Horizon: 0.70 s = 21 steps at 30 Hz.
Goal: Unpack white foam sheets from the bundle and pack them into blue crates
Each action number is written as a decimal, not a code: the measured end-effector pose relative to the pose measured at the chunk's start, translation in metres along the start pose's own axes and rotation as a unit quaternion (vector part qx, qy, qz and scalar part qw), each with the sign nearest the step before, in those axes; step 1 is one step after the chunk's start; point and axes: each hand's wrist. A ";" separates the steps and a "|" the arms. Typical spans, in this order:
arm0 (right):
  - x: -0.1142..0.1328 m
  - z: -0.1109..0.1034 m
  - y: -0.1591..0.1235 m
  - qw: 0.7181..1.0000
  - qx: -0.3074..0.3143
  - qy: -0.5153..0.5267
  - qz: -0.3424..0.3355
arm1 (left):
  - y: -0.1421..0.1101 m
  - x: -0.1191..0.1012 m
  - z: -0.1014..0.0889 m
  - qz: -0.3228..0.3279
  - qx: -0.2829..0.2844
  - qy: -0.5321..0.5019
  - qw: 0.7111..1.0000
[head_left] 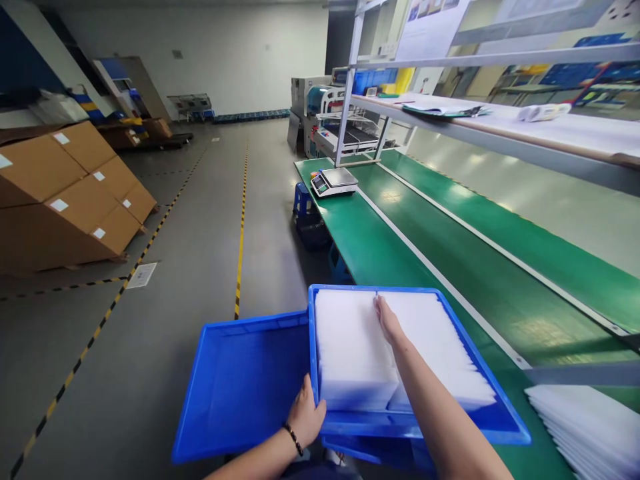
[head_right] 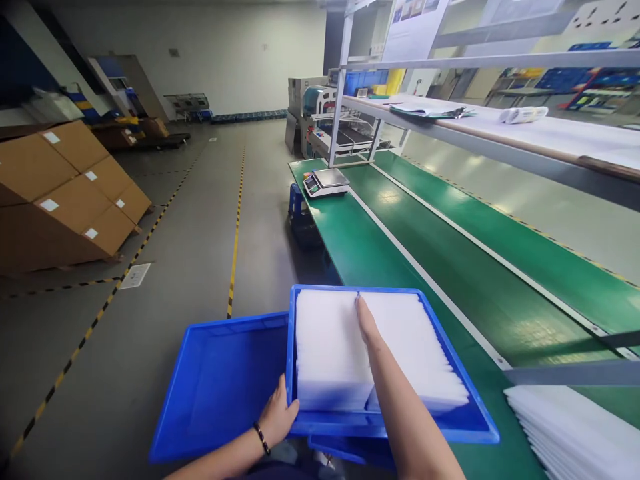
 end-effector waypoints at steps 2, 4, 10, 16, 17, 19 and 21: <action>0.007 0.003 0.007 0.999 -0.018 0.008 0.026 | 0.001 0.000 0.000 -0.004 0.003 0.004 1.000; 0.011 0.007 0.013 0.999 -0.027 0.011 0.046 | 0.002 0.000 0.000 -0.008 0.004 0.011 1.000; 0.010 0.010 0.019 0.997 -0.039 0.009 0.066 | 0.001 -0.001 0.000 -0.015 0.003 0.021 1.000; 0.010 0.010 0.021 0.999 -0.014 0.022 0.046 | 0.000 -0.005 -0.003 -0.016 0.010 0.028 0.999; 0.010 0.010 0.020 0.999 -0.004 0.022 0.043 | 0.000 -0.005 -0.004 -0.017 0.012 0.033 0.999; 0.010 0.010 0.018 0.999 0.017 0.019 0.035 | 0.001 -0.005 -0.004 -0.018 0.018 0.042 0.999; 0.011 0.010 0.014 0.999 0.028 0.011 0.021 | 0.001 -0.004 -0.005 -0.015 0.018 0.039 0.999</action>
Point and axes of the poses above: each hand's wrist, its own y-axis towards the middle knuckle, its own z-axis out of the palm, x = y × z, and after that the axes turned 6 degrees about y, right-handed
